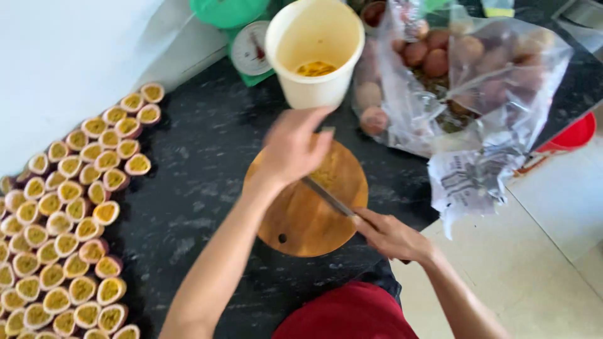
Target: Cutting passion fruits in half on a wooden board and gathering them from a bag.
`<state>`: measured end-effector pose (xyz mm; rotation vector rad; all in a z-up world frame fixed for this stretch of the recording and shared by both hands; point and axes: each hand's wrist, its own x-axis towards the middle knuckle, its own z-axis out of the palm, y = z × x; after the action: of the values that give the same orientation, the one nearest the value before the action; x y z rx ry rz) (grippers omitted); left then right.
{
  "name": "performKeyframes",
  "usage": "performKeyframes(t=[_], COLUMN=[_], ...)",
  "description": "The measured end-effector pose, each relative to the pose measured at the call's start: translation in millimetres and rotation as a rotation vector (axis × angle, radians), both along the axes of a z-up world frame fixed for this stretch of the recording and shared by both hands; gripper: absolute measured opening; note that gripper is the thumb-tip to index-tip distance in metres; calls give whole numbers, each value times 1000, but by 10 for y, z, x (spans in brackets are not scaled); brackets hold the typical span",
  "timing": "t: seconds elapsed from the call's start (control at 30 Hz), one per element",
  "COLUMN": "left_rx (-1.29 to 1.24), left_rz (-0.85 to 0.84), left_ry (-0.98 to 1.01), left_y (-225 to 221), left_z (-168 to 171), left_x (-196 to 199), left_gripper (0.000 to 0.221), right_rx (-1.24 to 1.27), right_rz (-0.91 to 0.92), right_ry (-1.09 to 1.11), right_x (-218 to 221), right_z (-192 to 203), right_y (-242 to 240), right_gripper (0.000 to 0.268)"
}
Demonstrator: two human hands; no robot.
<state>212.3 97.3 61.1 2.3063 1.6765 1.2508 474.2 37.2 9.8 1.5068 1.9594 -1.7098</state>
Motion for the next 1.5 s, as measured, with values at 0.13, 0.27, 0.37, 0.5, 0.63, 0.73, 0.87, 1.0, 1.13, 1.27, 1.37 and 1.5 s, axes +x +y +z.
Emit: performKeyframes(t=[0.13,0.27,0.37,0.5,0.63,0.73,0.87,1.0,1.13,1.27,1.37,1.5], left_rx=[35,-87,-382,-588,-452,-338,-379,-606,-769,-717,-914,-806], left_rz=[-425,-483,-363,-425,-334,-139,-62,-129,-184,-396,-428,-521], left_ry=[33,52,421,341,175,304,385,348,5,-433,-846,-1401], left_y=[1048,1953,2153,2232,2162,2183,2222,2192,2169,2006,1723,1161], left_z=[-389,-874,-950,-1094,-1057,-1174,-1294,-1009,-730,-520,-329,-48], left_x=[1149,1951,2318,2555,2603,2738,2784,2559,2111,1665,1489,1228], left_gripper=[31,23,18,25,37,45,34,49,69,69,70,64], right_rx=[224,168,173,221,181,272,321,204,173,139,169,265], right_rz=[33,14,24,56,100,102,105,73,61,69,73,17], right_ry=[229,273,269,346,321,459,544,388,301,296,313,377], right_x=[73,70,110,209,259,315,330,311,258,200,180,162], right_z=[-337,-36,-3,-95,-122,-497,-506,-36,-62,84,11,-97], right_y=[-62,-27,-1,61,157,140,177,247,182,141,65,-30], right_gripper=[55,52,52,51,46,40,38,45,52,54,55,53])
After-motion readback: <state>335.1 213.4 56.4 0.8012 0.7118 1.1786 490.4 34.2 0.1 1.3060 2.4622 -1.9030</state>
